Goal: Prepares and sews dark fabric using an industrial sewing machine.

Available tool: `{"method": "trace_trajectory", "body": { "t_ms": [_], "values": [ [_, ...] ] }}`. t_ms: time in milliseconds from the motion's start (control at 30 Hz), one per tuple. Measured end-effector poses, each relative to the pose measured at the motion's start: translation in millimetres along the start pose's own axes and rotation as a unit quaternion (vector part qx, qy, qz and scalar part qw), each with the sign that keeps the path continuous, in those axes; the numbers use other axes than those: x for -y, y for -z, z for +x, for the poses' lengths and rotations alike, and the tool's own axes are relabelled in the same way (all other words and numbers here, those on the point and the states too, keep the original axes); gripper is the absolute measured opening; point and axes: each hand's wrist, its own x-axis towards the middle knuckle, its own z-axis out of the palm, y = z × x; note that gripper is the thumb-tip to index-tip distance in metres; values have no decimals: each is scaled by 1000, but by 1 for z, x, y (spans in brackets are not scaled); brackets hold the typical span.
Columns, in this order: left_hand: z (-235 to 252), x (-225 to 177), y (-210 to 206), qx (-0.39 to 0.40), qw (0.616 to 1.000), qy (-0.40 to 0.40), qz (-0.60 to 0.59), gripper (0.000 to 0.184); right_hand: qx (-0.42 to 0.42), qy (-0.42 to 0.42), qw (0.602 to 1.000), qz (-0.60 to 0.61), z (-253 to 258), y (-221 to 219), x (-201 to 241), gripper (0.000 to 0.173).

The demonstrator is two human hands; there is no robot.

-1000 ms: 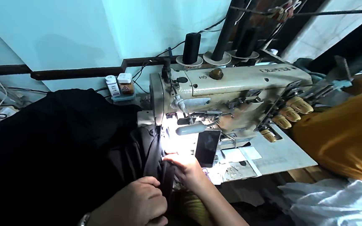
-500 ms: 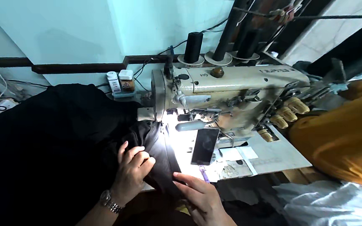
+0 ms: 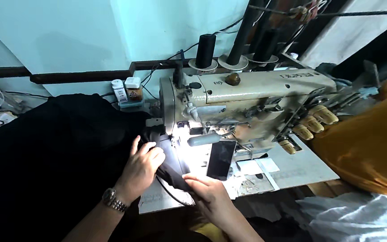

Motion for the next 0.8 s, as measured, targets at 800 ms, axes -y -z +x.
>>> {"method": "trace_trajectory", "body": {
  "t_ms": [800],
  "values": [
    [-39, -52, 58, 143, 912, -211, -321, 21, 33, -27, 996, 77, 4, -13, -3, 19]
  ]
}}
